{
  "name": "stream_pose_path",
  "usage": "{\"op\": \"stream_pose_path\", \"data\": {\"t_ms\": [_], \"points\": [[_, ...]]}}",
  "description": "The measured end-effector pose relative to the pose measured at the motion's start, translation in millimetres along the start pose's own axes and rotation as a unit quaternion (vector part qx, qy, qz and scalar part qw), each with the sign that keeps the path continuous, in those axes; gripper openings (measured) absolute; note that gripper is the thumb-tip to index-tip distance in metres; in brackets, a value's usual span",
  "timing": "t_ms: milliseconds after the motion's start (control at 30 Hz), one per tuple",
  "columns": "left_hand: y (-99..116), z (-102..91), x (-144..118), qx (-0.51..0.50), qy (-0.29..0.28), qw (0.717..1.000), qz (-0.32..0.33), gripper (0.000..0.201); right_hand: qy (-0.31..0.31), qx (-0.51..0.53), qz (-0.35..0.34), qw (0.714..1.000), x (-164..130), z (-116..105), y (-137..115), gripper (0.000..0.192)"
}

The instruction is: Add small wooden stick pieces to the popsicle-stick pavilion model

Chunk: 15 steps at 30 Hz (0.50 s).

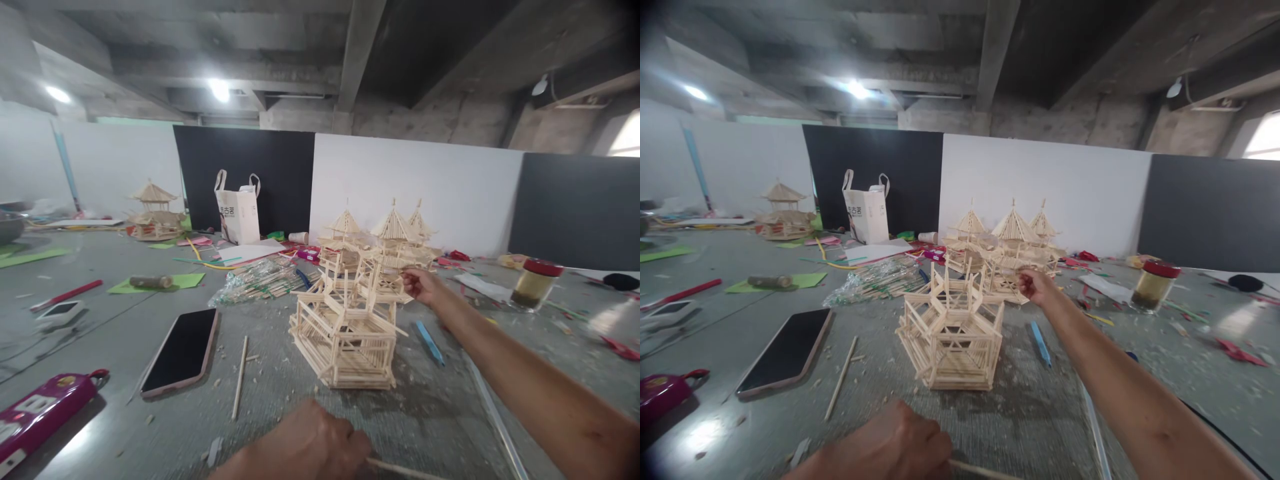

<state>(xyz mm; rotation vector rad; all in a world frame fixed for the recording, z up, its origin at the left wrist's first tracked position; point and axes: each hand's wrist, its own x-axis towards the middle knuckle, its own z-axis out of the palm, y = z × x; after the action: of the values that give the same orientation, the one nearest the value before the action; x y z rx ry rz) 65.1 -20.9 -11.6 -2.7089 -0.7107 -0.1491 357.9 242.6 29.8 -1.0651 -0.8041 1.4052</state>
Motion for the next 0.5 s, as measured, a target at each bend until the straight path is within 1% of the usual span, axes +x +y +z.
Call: {"op": "stream_pose_path", "data": {"t_ms": [200, 367, 500], "points": [[3, -9.9, 1, -0.005, -0.024, 1.000, -0.004, 0.013, 0.004, -0.005, 0.002, 1.000, 0, -5, 1, 0.025], [4, -11.9, 2, -0.029, -0.015, 0.999, -0.020, 0.017, 0.006, -0.009, 0.002, 1.000, 1, -9, 2, 0.020], [4, -16.4, 2, -0.045, -0.042, 0.998, -0.013, 0.018, 0.010, -0.012, 0.006, 1.000, 3, -12, 4, 0.020]]}}
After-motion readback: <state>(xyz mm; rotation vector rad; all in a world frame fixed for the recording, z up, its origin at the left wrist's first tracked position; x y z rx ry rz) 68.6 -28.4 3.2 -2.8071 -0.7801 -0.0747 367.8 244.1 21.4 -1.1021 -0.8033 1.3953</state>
